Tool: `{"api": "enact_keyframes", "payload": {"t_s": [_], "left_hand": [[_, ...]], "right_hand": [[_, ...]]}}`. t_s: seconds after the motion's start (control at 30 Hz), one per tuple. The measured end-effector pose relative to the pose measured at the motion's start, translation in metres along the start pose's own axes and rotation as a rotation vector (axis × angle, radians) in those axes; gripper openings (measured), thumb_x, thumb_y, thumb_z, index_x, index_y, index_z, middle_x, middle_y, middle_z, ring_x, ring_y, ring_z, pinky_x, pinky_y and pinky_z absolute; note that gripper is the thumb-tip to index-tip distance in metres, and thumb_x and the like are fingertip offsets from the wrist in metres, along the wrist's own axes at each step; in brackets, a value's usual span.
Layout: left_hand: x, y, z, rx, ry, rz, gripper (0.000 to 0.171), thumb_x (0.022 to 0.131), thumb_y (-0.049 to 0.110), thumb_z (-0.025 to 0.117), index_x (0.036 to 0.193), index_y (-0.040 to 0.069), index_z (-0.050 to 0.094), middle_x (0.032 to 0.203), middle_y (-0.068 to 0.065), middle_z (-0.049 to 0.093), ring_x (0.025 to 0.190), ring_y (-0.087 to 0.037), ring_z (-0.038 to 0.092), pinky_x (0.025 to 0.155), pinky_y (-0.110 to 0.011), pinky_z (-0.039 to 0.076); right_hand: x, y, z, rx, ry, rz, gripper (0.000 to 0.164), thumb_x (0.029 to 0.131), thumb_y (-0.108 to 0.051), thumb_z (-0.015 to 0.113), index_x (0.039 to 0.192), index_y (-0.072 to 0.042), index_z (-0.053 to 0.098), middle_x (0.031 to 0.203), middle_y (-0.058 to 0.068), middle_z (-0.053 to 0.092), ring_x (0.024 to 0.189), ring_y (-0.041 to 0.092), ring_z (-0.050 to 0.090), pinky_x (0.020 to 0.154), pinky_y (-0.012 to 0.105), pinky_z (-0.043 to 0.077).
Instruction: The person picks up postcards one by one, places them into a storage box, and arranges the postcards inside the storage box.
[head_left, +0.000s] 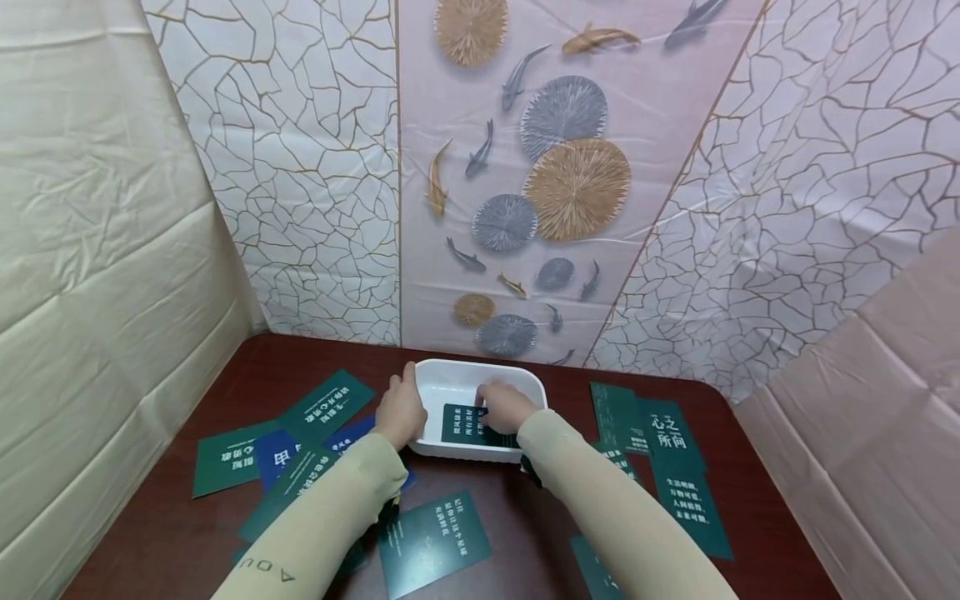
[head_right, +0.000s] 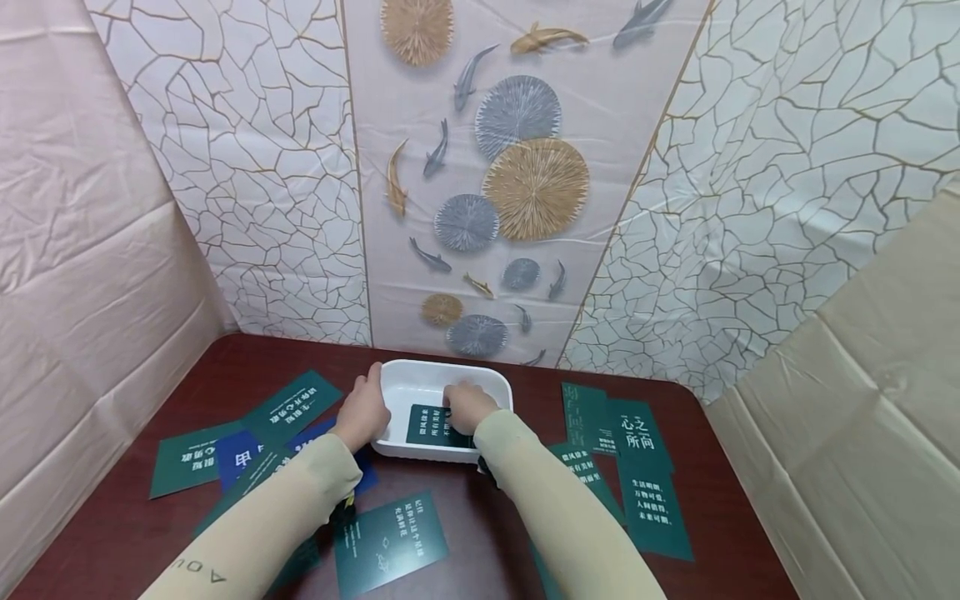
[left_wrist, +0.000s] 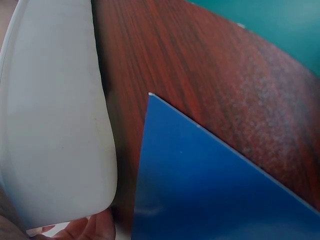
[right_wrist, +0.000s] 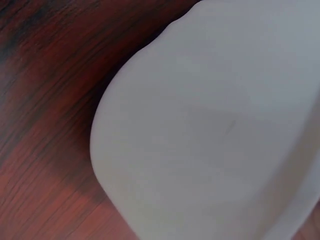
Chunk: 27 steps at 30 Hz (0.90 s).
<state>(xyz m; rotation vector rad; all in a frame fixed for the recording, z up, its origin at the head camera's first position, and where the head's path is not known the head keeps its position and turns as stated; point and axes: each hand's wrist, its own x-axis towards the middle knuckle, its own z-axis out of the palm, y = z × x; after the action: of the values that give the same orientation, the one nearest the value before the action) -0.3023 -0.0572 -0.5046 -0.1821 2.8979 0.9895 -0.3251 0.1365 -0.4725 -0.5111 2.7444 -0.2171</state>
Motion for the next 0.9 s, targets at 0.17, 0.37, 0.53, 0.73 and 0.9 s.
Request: {"api": "enact_keyframes", "payload": {"t_s": [0.17,0.37,0.53,0.73,0.9], "left_hand": [[0.000,-0.001,-0.002,0.001,0.004,0.004,0.088,0.083,0.000,0.067,0.153,0.011,0.014,0.133,-0.025,0.040,0.102,-0.035,0.055,0.086,-0.054,0.048],[0.000,-0.002,-0.005,0.000,0.007,0.003,0.089,0.083,0.000,0.067,0.153,0.011,0.014,0.132,-0.025,0.040,0.102,-0.034,0.055,0.087,-0.054,0.048],[0.000,-0.002,-0.007,-0.002,-0.002,-0.006,0.087,0.084,-0.001,0.066,0.153,0.011,0.014,0.133,-0.025,0.040,0.100,-0.034,0.055,0.086,-0.052,0.049],[0.000,-0.001,-0.005,0.001,-0.003,-0.010,0.087,0.084,0.000,0.066,0.153,0.012,0.015,0.133,-0.025,0.040,0.101,-0.034,0.055,0.086,-0.053,0.048],[-0.001,0.001,-0.002,0.003,-0.005,-0.008,0.088,0.083,0.001,0.067,0.153,0.012,0.015,0.134,-0.024,0.040,0.100,-0.033,0.055,0.087,-0.053,0.048]], "right_hand": [[0.001,0.003,0.000,0.023,0.030,-0.031,0.028,0.089,-0.018,0.070,0.115,-0.011,0.062,0.102,0.003,0.060,0.092,0.017,0.057,0.085,0.038,0.047],[-0.011,0.011,-0.021,0.200,0.140,-0.056,0.030,0.092,-0.023,0.066,0.119,-0.009,0.062,0.106,0.005,0.063,0.096,0.019,0.059,0.083,0.039,0.050],[-0.037,0.031,-0.048,0.319,0.270,-0.009,0.037,0.093,-0.030,0.066,0.124,-0.011,0.061,0.109,0.006,0.062,0.098,0.021,0.060,0.080,0.039,0.051],[-0.073,0.079,-0.063,0.337,0.390,0.064,0.045,0.094,-0.041,0.061,0.130,-0.014,0.055,0.113,0.008,0.062,0.100,0.025,0.059,0.080,0.044,0.050],[-0.104,0.134,-0.056,0.347,0.424,0.088,0.060,0.094,-0.050,0.057,0.135,-0.007,0.049,0.122,0.017,0.058,0.110,0.033,0.056,0.084,0.050,0.048]]}}
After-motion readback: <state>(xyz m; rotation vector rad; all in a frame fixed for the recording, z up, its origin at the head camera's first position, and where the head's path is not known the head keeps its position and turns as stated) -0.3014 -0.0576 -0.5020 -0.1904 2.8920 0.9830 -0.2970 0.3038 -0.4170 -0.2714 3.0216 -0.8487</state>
